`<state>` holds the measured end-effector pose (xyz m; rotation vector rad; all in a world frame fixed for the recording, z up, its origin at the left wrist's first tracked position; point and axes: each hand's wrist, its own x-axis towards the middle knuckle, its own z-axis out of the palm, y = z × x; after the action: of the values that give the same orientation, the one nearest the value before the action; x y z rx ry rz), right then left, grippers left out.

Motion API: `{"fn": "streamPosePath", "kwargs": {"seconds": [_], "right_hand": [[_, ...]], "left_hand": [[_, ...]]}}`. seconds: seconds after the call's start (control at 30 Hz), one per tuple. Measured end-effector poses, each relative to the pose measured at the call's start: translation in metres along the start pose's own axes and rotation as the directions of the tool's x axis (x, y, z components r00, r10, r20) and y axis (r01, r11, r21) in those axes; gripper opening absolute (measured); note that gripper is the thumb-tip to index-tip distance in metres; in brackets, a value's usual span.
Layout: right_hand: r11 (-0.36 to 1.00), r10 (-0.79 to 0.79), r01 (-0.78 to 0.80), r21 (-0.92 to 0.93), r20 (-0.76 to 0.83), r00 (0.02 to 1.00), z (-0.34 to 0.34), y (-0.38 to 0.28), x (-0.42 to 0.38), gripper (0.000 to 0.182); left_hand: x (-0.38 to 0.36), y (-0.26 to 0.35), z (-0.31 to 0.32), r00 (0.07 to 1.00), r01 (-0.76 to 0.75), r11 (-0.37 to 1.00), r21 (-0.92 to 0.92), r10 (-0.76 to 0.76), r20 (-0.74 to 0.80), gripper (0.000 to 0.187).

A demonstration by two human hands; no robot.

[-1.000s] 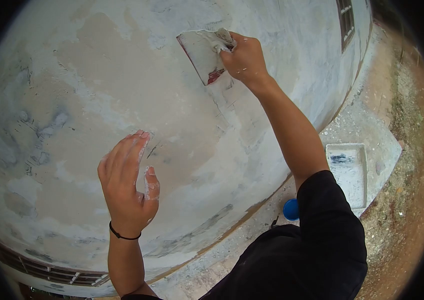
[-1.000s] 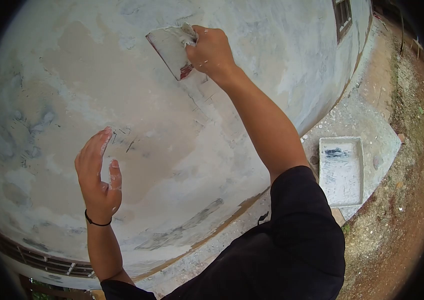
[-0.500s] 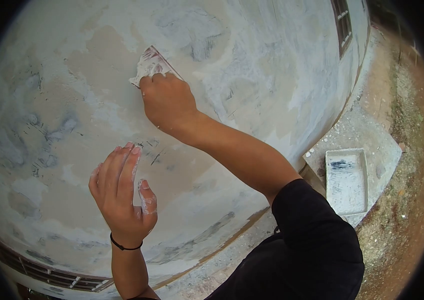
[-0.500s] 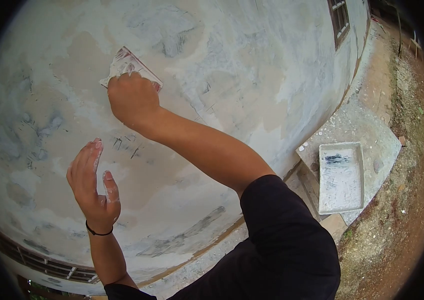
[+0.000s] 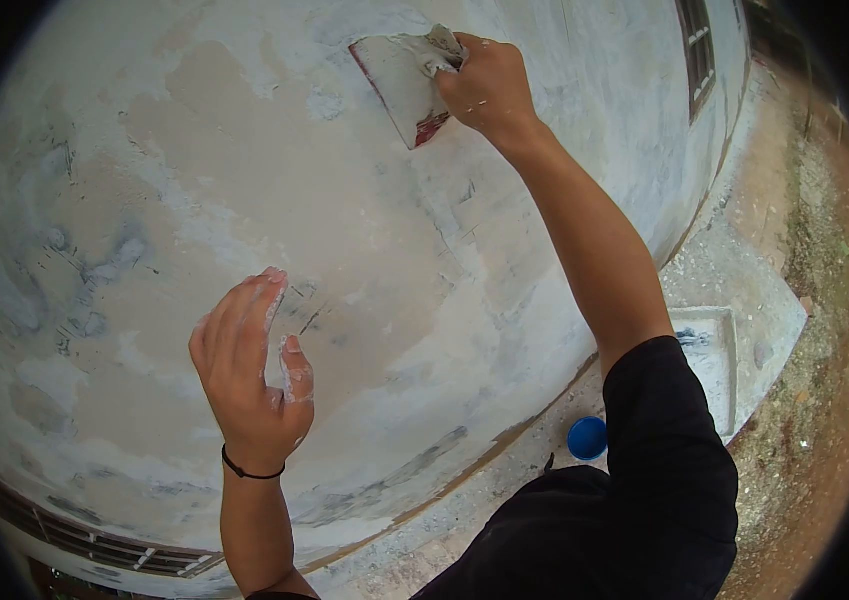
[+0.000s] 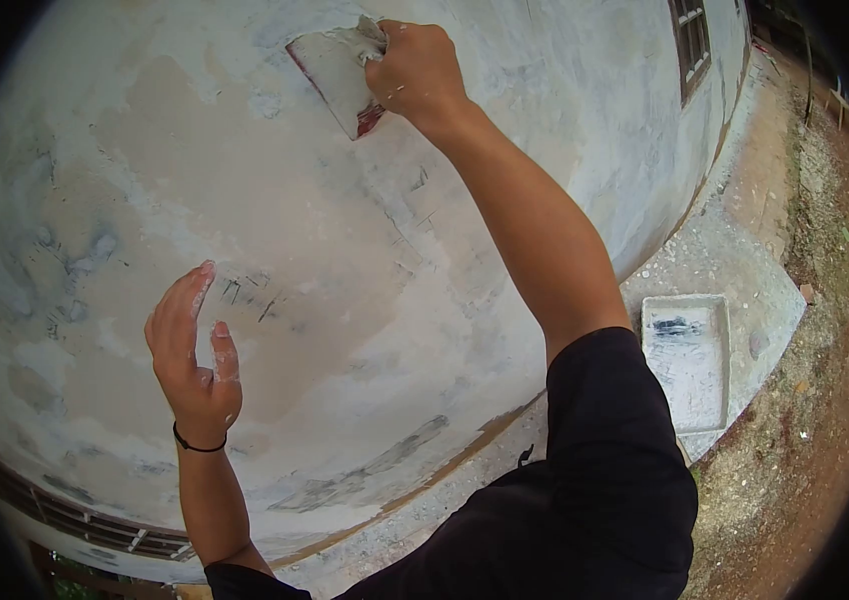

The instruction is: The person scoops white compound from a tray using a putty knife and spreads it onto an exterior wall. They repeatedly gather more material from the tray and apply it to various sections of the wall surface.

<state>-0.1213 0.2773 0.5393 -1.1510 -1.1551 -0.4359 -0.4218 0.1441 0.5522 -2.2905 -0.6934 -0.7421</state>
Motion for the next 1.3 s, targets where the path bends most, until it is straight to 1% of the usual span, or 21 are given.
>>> {"fn": "streamPosePath", "kwargs": {"seconds": [0.1, 0.17, 0.2, 0.27, 0.3, 0.33, 0.4, 0.43, 0.5, 0.53, 0.6, 0.67, 0.7, 0.77, 0.83, 0.93, 1.1, 1.17, 1.23, 1.27, 1.3], "right_hand": [[1.0, 0.015, -0.015, 0.011, -0.051, 0.999, -0.018, -0.003, 0.002, 0.034], [0.99, 0.142, -0.14, 0.033, -0.04, 0.989, -0.04, -0.028, -0.006, 0.032], [0.99, 0.096, -0.089, 0.105, -0.062, 0.993, -0.04, -0.044, -0.009, 0.029], [0.998, -0.029, 0.027, -0.048, -0.033, 0.999, -0.018, -0.073, -0.017, 0.02], [0.987, -0.151, 0.145, -0.069, -0.106, 0.983, 0.003, -0.086, -0.028, 0.01], [0.978, -0.198, 0.193, -0.073, -0.06, 0.978, 0.018, -0.103, -0.038, 0.008], [0.975, -0.221, 0.221, 0.017, 0.03, 0.975, 0.032, -0.133, -0.056, 0.005], [0.974, -0.225, 0.224, 0.011, 0.027, 0.974, 0.03, -0.141, -0.062, 0.005], [0.96, -0.224, 0.21, 0.186, 0.057, 0.973, 0.022, -0.154, -0.067, 0.008], [0.96, -0.222, 0.208, 0.186, 0.056, 0.974, 0.011, -0.153, -0.062, 0.008], [0.935, -0.086, -0.001, 0.356, 0.229, 0.97, -0.017, -0.137, -0.046, 0.015], [0.945, 0.016, -0.062, 0.322, 0.143, 0.99, -0.011, -0.102, -0.026, 0.025], [0.934, 0.149, -0.232, 0.272, 0.293, 0.944, -0.024, -0.093, -0.01, 0.03], [0.957, 0.116, -0.17, 0.234, 0.226, 0.967, -0.005, -0.058, -0.001, 0.032], [0.995, 0.05, -0.06, 0.08, 0.129, 0.99, 0.004, -0.04, 0.004, 0.031], [0.99, 0.093, -0.099, 0.103, 0.066, 0.994, -0.005, -0.024, 0.009, 0.031], [0.99, 0.112, -0.113, 0.086, 0.02, 0.994, -0.038, -0.023, 0.004, 0.032], [0.967, 0.165, -0.159, 0.197, -0.016, 0.986, -0.052, -0.033, 0.002, 0.032], [0.96, 0.18, -0.17, 0.223, -0.024, 0.983, -0.052, -0.041, 0.0, 0.034], [0.992, 0.008, 0.012, 0.127, -0.157, 0.988, -0.044, -0.043, -0.002, 0.028], [0.983, -0.173, 0.182, 0.007, -0.27, 0.947, -0.037, -0.046, -0.003, 0.023]], "left_hand": [[-0.007, -0.003, 0.001, 1.0, 0.014, 1.0, -0.013, -0.014, -0.009, 0.044], [-0.009, -0.004, 0.001, 0.999, 0.015, 1.0, -0.021, -0.016, -0.03, 0.047], [-0.01, -0.004, 0.0, 0.999, 0.02, 0.999, -0.029, -0.021, -0.034, 0.048], [-0.011, -0.004, -0.003, 0.999, 0.021, 0.999, -0.038, -0.022, -0.037, 0.048], [-0.011, -0.003, -0.005, 0.998, 0.027, 0.999, -0.044, -0.029, -0.048, 0.047], [-0.011, -0.003, -0.006, 0.997, 0.032, 0.998, -0.05, -0.035, -0.067, 0.047], [-0.012, -0.003, -0.008, 0.995, 0.034, 0.998, -0.05, -0.038, -0.092, 0.046], [-0.013, -0.003, -0.009, 0.993, 0.042, 0.998, -0.045, -0.047, -0.109, 0.045], [-0.013, -0.002, -0.011, 0.992, 0.056, 0.997, -0.043, -0.061, -0.107, 0.041], [-0.013, -0.002, -0.013, 0.992, 0.071, 0.997, -0.038, -0.074, -0.098, 0.037], [-0.013, -0.005, -0.011, 0.992, 0.072, 0.997, -0.038, -0.076, -0.103, 0.037], [-0.013, -0.006, -0.008, 0.992, 0.075, 0.996, -0.04, -0.079, -0.101, 0.037], [-0.011, -0.007, -0.006, 0.992, 0.071, 0.996, -0.052, -0.075, -0.101, 0.037], [-0.01, -0.006, -0.002, 0.992, 0.067, 0.996, -0.062, -0.073, -0.101, 0.037], [-0.008, -0.006, 0.002, 0.992, 0.056, 0.995, -0.087, -0.066, -0.107, 0.037], [-0.008, -0.005, 0.006, 0.988, 0.072, 0.99, -0.122, -0.087, -0.125, 0.045], [-0.016, -0.004, 0.001, 0.988, 0.085, 0.99, -0.111, -0.098, -0.115, 0.046], [-0.019, -0.004, -0.002, 0.988, 0.095, 0.99, -0.108, -0.107, -0.115, 0.046], [-0.021, -0.003, -0.003, 0.99, 0.103, 0.991, -0.091, -0.111, -0.088, 0.036], [-0.02, -0.002, -0.003, 0.99, 0.104, 0.99, -0.09, -0.112, -0.09, 0.036], [-0.019, -0.001, -0.002, 0.989, 0.107, 0.989, -0.1, -0.116, -0.089, 0.036]]}}
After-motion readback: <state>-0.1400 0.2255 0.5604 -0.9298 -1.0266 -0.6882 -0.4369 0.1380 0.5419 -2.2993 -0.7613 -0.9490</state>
